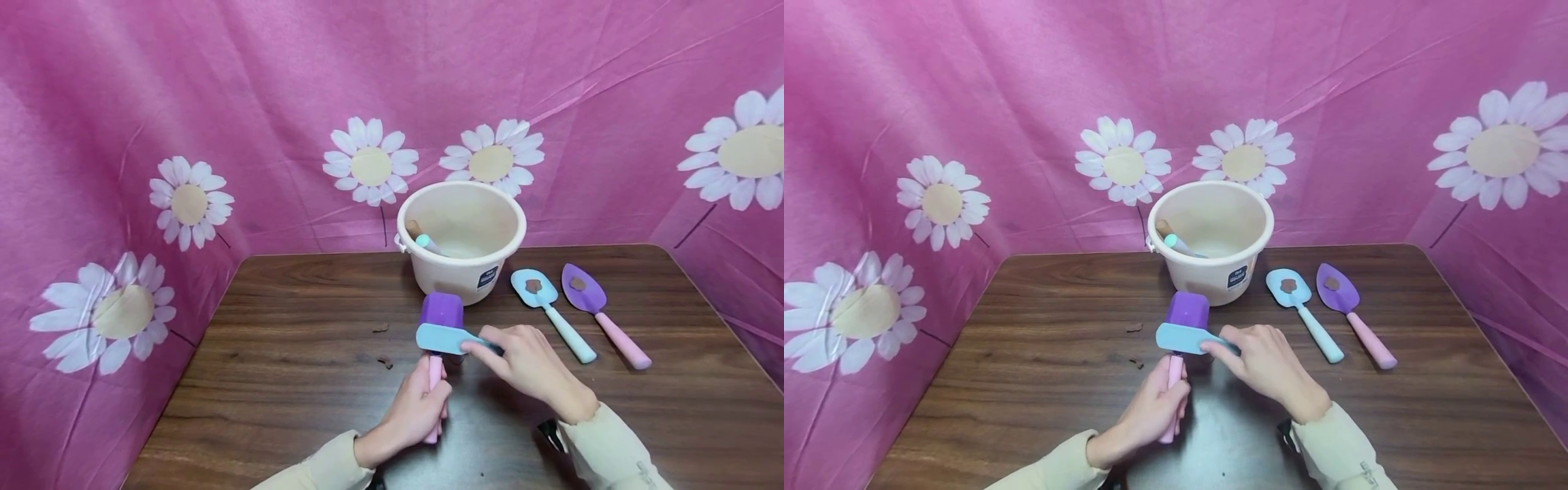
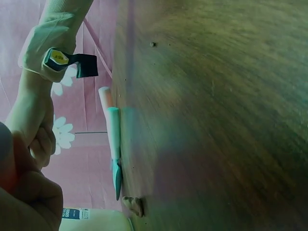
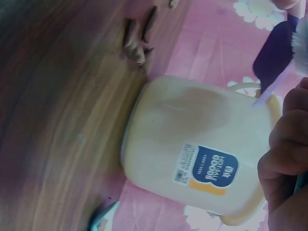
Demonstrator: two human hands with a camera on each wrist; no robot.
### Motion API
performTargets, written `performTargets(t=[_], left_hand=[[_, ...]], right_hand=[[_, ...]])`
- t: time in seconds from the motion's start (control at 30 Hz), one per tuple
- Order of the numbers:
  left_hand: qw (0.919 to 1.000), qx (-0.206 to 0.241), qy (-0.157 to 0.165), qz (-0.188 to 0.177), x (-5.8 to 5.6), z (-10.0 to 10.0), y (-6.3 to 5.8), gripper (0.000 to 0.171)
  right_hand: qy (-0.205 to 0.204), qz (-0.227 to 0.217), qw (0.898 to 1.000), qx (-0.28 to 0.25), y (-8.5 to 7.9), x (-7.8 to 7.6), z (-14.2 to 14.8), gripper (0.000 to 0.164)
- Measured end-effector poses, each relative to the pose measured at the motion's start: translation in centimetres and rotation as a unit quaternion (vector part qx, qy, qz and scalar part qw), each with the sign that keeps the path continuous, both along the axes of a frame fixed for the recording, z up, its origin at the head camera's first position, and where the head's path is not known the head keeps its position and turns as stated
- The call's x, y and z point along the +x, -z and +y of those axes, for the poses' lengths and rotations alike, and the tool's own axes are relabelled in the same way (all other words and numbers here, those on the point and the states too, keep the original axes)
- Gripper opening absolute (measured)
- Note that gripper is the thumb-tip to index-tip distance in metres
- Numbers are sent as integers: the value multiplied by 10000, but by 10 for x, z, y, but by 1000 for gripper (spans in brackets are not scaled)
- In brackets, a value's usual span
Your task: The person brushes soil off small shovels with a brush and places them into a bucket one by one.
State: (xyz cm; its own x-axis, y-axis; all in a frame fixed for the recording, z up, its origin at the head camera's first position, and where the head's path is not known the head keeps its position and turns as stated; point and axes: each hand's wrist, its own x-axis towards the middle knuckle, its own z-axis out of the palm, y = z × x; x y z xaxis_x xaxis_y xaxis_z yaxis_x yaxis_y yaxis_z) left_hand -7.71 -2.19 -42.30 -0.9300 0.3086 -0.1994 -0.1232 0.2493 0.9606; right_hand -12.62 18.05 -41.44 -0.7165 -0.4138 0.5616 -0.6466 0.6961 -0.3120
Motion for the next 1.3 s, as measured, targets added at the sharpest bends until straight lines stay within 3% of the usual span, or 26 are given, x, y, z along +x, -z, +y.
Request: performTargets(t=[0.23, 0.43, 0.7, 0.87, 1.0, 1.17, 1.3], left_hand=[[9999, 5, -97, 65, -3, -2, -1, 15], [9998, -57, -158, 102, -6, -3, -3, 15], [9998, -15, 176, 20, 0, -4, -3, 13], [9997, 14, 235, -90, 2, -2, -3, 14], [9998, -51, 173, -32, 1, -3, -3, 14], [9999, -76, 107, 13, -3, -3, -4, 14], [10000, -26, 20, 13, -5, -2, -5, 16]], right_hand=[[-5, -91, 9994, -327, 4, -5, -2, 35], [245, -164, 9986, -439, 2, -10, -3, 36], [1486, -662, 9860, -376, 1, -20, 7, 42], [1882, -773, 9790, -99, -4, -20, 11, 45], [1598, -584, 9854, 7, -13, -13, 7, 40], [487, -300, 9981, 234, -23, 0, -3, 36], [68, -270, 9990, 353, -24, 5, -4, 37]])
